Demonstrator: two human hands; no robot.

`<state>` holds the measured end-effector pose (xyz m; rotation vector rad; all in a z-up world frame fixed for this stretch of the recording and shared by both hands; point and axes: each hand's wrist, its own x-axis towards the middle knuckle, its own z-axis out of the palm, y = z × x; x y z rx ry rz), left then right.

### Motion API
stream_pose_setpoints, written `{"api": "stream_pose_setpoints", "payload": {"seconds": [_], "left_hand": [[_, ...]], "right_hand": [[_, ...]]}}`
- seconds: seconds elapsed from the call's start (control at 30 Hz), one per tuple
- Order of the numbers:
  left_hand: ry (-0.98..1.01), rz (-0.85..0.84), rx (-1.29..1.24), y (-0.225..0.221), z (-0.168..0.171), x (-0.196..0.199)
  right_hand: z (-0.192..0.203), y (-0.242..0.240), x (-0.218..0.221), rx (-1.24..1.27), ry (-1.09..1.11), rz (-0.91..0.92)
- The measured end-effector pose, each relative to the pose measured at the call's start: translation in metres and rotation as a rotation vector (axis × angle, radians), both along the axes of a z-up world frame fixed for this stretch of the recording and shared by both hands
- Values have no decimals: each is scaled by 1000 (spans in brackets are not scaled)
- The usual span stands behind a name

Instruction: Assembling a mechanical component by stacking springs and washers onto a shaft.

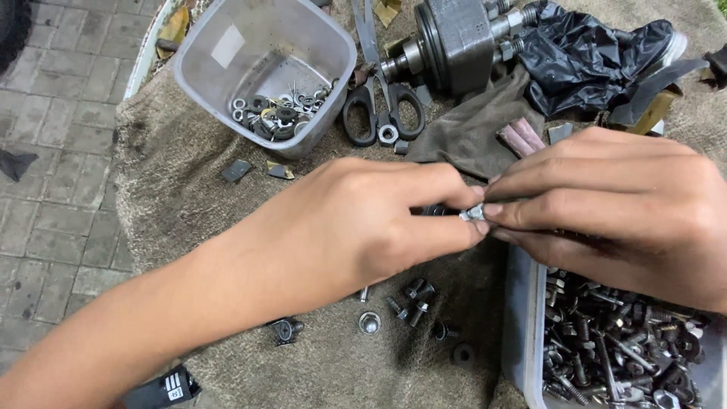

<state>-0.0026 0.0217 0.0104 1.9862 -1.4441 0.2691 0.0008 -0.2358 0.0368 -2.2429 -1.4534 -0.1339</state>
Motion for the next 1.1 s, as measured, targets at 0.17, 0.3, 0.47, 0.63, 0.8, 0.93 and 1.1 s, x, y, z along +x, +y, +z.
{"api": "stream_pose_setpoints", "payload": {"seconds": [0.17, 0.3, 0.47, 0.63, 0.8, 0.93, 1.1], "left_hand": [[-32, 57, 88, 1, 5, -9], [-138, 101, 85, 0, 3, -10], [-143, 85, 17, -3, -1, -10], [-172, 123, -31, -4, -3, -9], [-223, 119, -82, -3, -2, -8], [-191, 133, -101, -5, -2, -7], [-50, 67, -123, -4, -3, -3]], "right_hand": [[2, 0, -1, -10, -33, 21], [2, -1, 1, -36, -98, 34], [1, 1, -2, -20, -107, 28], [-2, 1, -3, -7, -140, 5], [-1, 1, -2, -4, -130, 6], [-2, 1, -1, -18, -120, 5], [0, 2, -1, -31, -97, 27]]}}
